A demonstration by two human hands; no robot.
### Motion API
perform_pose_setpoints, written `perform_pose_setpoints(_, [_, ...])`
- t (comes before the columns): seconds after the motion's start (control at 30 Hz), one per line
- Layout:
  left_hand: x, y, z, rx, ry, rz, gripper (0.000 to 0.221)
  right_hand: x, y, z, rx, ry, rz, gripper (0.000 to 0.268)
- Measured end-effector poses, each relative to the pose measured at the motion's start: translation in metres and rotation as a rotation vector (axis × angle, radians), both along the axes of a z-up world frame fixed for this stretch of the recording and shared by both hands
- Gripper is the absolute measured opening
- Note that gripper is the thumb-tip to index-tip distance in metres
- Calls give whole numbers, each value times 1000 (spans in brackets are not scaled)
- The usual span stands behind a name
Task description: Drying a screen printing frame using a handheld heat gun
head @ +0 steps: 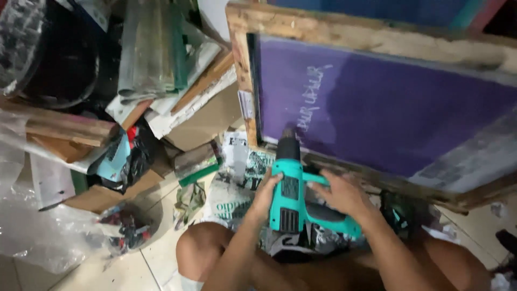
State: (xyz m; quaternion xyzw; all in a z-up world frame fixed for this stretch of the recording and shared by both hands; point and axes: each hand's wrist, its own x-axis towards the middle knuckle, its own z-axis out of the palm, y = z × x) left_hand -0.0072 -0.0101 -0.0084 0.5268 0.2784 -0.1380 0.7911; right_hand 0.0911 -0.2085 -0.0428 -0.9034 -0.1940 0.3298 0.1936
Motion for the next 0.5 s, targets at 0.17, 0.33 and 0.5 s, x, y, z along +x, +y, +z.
perform_pose_setpoints(0.17, [-1, -13, 21, -55, 72, 3, 107, -4, 1, 12, 92, 40, -18, 81])
perform_pose_setpoints(0.33, [-3, -5, 3, 45, 28, -4, 100, -3, -6, -18, 57, -73, 54, 77])
perform_pose_setpoints(0.5, [-5, -3, 4, 119, -41, 57, 96, -8, -3, -24, -45, -189, 187, 66])
